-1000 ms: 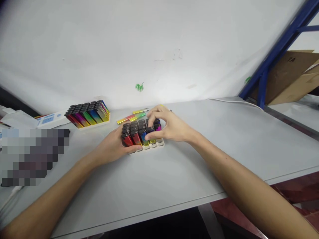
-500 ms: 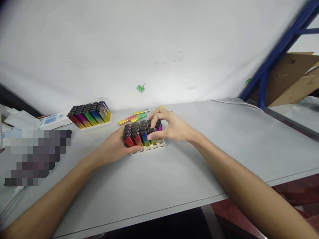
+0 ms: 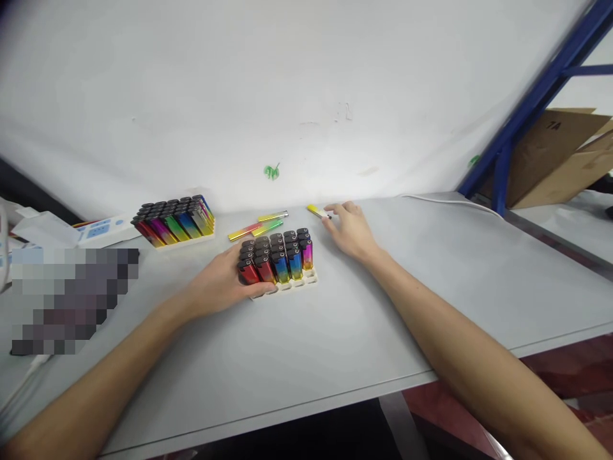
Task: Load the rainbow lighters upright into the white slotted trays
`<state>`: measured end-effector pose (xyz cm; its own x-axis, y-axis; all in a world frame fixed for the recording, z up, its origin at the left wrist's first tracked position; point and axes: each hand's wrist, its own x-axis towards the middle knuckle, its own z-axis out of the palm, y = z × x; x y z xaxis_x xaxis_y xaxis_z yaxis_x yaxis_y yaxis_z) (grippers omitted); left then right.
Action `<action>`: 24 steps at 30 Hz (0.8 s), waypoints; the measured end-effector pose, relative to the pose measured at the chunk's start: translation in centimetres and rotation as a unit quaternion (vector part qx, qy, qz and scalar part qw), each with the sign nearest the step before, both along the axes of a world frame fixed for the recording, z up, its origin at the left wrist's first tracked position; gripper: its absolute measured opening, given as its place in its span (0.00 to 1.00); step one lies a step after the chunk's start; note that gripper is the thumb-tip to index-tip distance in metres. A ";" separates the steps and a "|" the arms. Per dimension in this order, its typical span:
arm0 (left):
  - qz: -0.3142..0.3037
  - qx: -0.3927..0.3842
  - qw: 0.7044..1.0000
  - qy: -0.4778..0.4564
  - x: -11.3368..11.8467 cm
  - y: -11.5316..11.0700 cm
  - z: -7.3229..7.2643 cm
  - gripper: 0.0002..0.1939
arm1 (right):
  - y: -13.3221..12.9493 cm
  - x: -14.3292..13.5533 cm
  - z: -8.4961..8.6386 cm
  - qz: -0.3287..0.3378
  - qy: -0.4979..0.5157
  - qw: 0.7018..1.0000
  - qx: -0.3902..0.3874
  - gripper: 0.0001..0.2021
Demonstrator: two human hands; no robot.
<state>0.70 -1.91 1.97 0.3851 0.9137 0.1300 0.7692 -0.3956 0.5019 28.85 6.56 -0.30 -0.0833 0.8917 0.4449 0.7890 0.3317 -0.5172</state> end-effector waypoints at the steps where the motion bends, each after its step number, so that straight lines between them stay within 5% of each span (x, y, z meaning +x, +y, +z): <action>1: -0.004 0.000 1.000 0.000 0.0 -0.1 0.1 0.36 | 0.5 0.2 -0.5 -0.016 -0.043 0.999 -0.013 0.22; 5: -0.029 0.007 0.999 -0.013 0.2 -0.4 0.3 0.35 | 1.2 0.3 -1.2 -0.060 -0.114 0.990 -0.058 0.25; 13: -0.047 -0.001 0.999 -0.003 0.2 -0.5 0.4 0.38 | 1.3 0.6 -1.0 -0.121 -0.096 0.987 -0.037 0.16; 18: -0.042 0.006 0.999 -0.010 0.3 -0.4 0.3 0.36 | 0.4 0.4 0.2 -0.058 0.053 0.994 0.070 0.09; 24: -0.044 0.012 0.999 -0.006 0.2 -0.4 0.2 0.35 | -1.7 -2.1 0.8 0.064 0.311 0.945 -0.082 0.13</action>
